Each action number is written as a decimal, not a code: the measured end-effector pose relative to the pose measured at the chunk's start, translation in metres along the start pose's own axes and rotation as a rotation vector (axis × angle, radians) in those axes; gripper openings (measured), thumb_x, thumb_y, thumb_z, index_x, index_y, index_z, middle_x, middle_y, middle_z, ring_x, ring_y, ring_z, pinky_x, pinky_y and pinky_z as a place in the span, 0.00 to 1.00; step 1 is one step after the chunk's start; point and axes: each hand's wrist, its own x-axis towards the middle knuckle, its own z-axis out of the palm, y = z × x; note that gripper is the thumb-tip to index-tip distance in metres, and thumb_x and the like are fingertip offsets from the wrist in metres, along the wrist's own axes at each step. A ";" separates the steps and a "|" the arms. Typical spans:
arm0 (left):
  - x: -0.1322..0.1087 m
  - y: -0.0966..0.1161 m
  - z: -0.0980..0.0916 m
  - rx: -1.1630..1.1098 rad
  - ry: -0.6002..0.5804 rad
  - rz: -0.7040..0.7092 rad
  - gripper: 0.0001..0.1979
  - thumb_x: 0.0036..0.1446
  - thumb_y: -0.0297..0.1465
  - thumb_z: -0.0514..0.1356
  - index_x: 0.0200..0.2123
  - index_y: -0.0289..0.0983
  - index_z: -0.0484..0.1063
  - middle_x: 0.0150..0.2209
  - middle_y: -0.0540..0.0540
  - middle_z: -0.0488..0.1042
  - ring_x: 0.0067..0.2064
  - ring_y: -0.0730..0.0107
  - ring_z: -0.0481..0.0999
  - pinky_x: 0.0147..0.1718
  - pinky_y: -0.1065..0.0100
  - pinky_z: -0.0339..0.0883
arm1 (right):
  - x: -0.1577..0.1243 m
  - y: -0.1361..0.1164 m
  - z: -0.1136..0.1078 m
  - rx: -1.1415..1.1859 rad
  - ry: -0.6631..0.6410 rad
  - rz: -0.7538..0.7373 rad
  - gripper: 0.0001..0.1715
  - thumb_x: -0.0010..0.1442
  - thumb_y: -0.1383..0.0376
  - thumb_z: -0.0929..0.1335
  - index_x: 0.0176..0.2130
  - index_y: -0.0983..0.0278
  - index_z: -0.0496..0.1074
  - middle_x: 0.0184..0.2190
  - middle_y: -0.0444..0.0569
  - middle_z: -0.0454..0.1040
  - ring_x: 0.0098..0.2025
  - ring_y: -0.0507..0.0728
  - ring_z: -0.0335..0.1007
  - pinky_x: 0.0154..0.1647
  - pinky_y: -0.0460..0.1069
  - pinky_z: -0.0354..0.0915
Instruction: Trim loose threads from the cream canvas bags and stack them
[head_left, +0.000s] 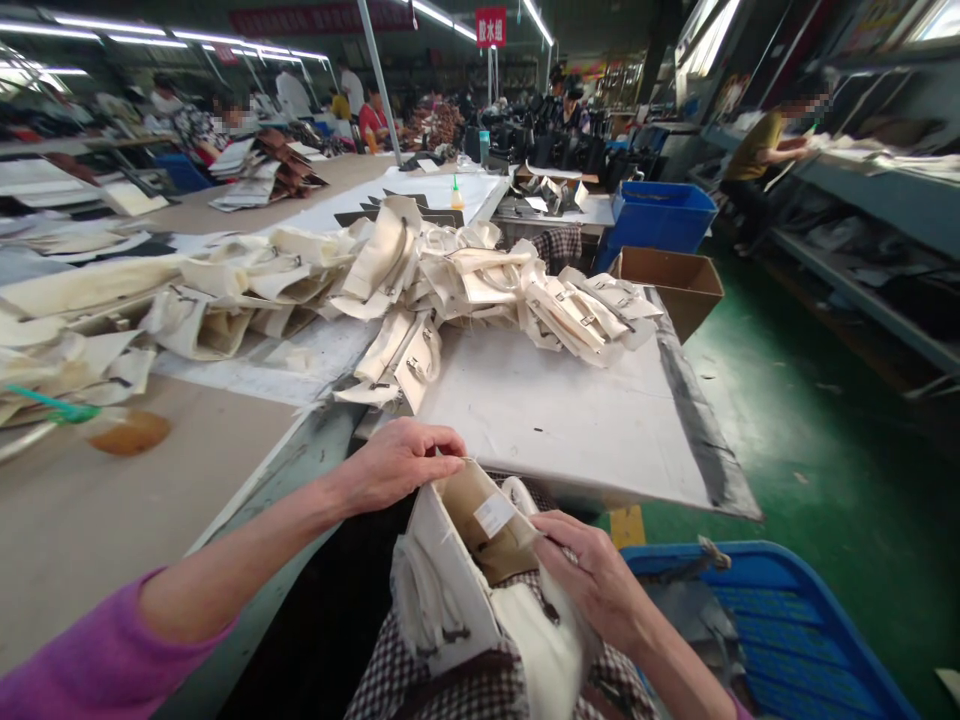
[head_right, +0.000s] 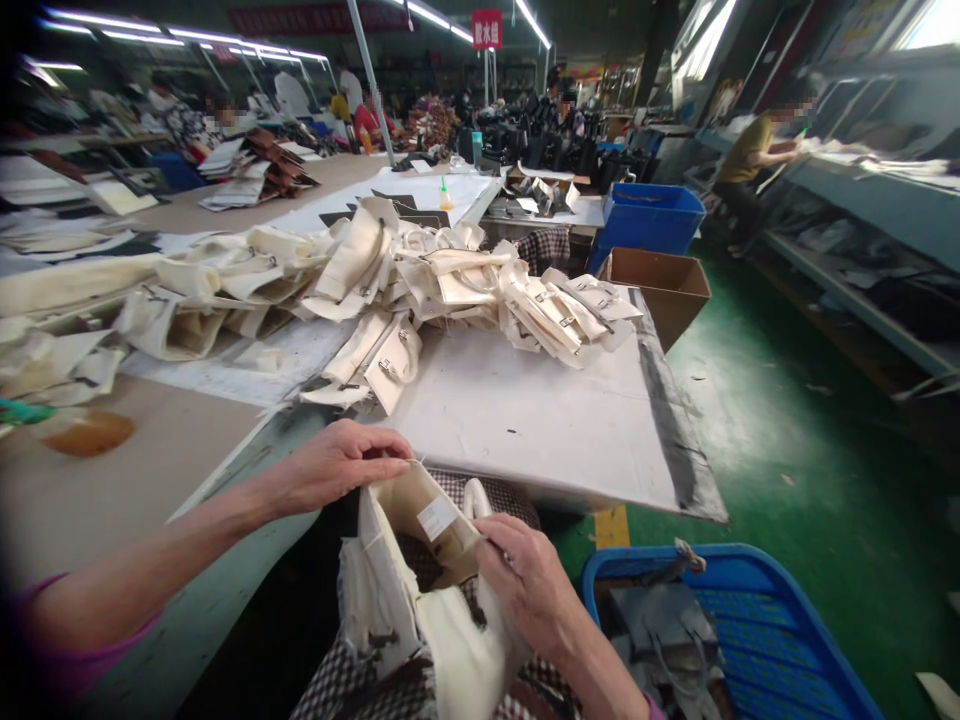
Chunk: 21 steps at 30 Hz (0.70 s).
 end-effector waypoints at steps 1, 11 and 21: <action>0.001 -0.001 0.000 -0.009 -0.002 0.004 0.12 0.58 0.34 0.55 0.35 0.37 0.77 0.29 0.52 0.75 0.32 0.71 0.71 0.32 0.74 0.59 | 0.000 0.002 0.001 -0.002 -0.001 -0.006 0.17 0.66 0.64 0.60 0.44 0.62 0.77 0.42 0.49 0.76 0.41 0.54 0.72 0.43 0.46 0.65; -0.001 0.015 0.008 0.009 0.076 -0.009 0.10 0.55 0.31 0.56 0.31 0.35 0.77 0.23 0.52 0.72 0.27 0.73 0.68 0.26 0.75 0.57 | 0.014 0.001 -0.021 -0.119 -0.080 0.088 0.17 0.61 0.62 0.64 0.50 0.61 0.71 0.44 0.48 0.76 0.44 0.59 0.71 0.46 0.53 0.66; -0.019 0.015 0.013 -0.291 0.145 -0.001 0.14 0.59 0.39 0.57 0.35 0.35 0.77 0.28 0.50 0.74 0.31 0.72 0.69 0.31 0.73 0.62 | 0.084 -0.016 0.022 -0.101 -0.056 -0.231 0.13 0.60 0.68 0.61 0.42 0.63 0.73 0.31 0.46 0.78 0.32 0.55 0.74 0.37 0.49 0.67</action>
